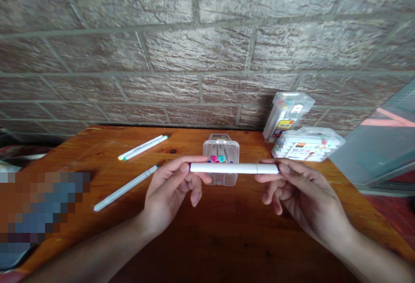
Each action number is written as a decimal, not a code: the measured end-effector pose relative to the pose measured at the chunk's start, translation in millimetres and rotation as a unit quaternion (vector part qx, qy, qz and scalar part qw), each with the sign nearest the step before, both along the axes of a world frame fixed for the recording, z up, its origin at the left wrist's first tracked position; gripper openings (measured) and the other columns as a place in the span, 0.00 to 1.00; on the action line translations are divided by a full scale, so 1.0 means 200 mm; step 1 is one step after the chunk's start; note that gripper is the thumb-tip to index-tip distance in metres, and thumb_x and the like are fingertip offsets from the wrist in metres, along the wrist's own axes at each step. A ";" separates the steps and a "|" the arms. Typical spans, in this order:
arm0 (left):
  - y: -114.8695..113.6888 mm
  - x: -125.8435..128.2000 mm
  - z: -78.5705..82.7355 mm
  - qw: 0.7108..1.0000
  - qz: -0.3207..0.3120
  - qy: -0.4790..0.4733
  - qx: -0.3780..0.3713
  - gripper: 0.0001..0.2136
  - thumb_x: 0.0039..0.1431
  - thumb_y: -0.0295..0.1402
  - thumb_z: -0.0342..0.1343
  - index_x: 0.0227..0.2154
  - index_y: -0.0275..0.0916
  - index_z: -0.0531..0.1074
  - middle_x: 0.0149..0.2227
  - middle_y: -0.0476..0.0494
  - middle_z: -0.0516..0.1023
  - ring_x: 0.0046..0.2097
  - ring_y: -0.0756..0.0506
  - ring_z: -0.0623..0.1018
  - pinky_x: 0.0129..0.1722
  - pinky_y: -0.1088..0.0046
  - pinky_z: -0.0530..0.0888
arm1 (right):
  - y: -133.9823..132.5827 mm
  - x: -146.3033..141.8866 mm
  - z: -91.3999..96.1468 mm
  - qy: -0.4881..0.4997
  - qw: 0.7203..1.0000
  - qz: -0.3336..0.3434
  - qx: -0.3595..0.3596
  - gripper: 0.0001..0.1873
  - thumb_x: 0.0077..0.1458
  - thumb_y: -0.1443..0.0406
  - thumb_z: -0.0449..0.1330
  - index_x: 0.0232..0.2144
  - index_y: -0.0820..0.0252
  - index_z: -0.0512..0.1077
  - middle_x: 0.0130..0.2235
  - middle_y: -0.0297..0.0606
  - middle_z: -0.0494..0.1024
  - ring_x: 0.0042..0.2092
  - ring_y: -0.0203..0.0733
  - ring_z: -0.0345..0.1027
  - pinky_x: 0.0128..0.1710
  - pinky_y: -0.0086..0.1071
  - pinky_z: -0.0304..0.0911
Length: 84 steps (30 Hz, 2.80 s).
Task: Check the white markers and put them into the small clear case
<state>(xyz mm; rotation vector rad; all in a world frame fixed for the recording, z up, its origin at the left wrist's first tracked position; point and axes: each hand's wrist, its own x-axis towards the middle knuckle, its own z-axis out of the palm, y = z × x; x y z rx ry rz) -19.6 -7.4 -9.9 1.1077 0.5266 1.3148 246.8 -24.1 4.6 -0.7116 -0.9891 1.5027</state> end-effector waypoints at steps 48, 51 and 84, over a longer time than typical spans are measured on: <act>-0.02 0.04 0.02 0.934 0.169 0.281 0.140 0.06 0.53 0.24 0.68 0.35 0.35 0.84 0.20 0.52 0.80 0.17 0.54 0.71 0.17 0.82 0.66 | -0.07 -0.06 -0.04 -0.261 0.952 -0.145 0.067 0.16 0.55 0.56 0.76 0.36 0.57 0.77 0.24 0.34 0.83 0.23 0.36 0.75 0.21 0.24 0.69; -0.02 0.04 0.02 0.934 0.162 0.282 0.147 0.05 0.54 0.23 0.67 0.35 0.36 0.83 0.18 0.54 0.77 0.17 0.54 0.69 0.16 0.81 0.64 | -0.07 -0.06 -0.03 -0.261 0.951 -0.146 0.076 0.16 0.55 0.55 0.76 0.37 0.58 0.77 0.24 0.35 0.83 0.23 0.37 0.74 0.21 0.25 0.69; -0.02 0.03 0.02 0.951 0.126 0.267 0.088 0.06 0.61 0.32 0.66 0.39 0.35 0.82 0.21 0.50 0.78 0.19 0.52 0.72 0.17 0.81 0.67 | -0.04 -0.03 -0.03 -0.258 0.954 -0.104 0.112 0.10 0.58 0.61 0.74 0.38 0.60 0.81 0.23 0.35 0.83 0.19 0.37 0.76 0.18 0.24 0.73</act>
